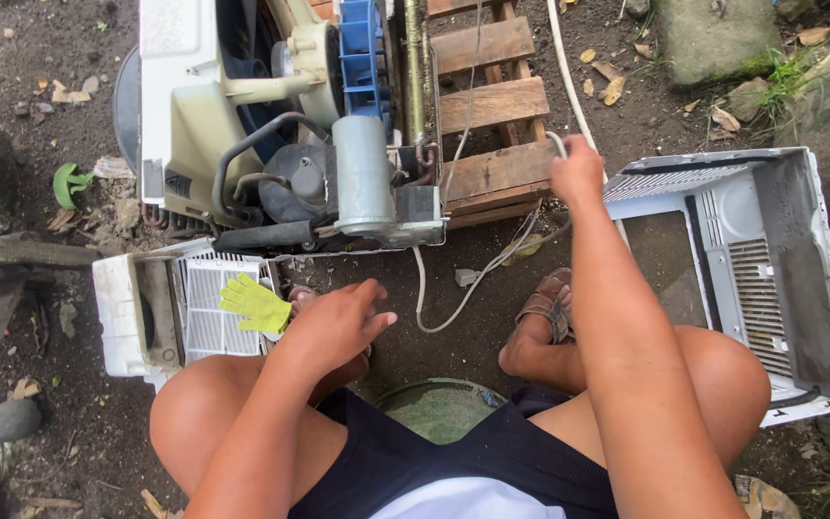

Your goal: The person sits on the ground servicing a disassembled window air conditioner. They use a screwdriver to unscrew and remove fasteners from the unit's casing and coil assembly, reposition the unit, and then brush debris from the condenser coil using a toothbrush.

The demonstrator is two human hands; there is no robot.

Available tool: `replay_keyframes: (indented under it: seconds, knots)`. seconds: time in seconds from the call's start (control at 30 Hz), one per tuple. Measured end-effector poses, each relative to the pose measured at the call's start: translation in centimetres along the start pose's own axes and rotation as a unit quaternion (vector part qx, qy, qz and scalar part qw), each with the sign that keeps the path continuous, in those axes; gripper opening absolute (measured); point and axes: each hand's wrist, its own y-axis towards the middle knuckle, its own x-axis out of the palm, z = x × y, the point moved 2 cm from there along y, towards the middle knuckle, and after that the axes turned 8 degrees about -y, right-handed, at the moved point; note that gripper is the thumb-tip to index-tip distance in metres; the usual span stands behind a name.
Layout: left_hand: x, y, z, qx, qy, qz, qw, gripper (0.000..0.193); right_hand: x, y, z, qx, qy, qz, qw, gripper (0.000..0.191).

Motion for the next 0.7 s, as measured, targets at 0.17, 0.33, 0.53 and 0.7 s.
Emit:
replay_keyframes:
  seconds: [0.17, 0.33, 0.53, 0.7]
  knots:
    - [-0.1, 0.1, 1.2, 0.024, 0.003, 0.007, 1.000, 0.041, -1.6, 0.1, 1.4, 0.199, 0.540, -0.030, 0.817, 0.016]
    - [-0.7, -0.6, 3.3, 0.155, -0.075, 0.049, 0.984, 0.035, -8.8, -4.4, -2.7, 0.048, 0.725, -0.124, 0.676, 0.019]
    - [-0.5, 0.7, 5.5, 0.233, -0.428, 0.080, 0.870, 0.042, -16.5, -15.3, -11.3, -0.122, 0.545, -0.202, 0.804, 0.012]
    - [0.3, 1.1, 7.0, 0.202, -0.617, 0.026, 0.760, 0.054, -17.9, -22.9, -17.9, -0.261, 0.292, -0.205, 0.897, 0.025]
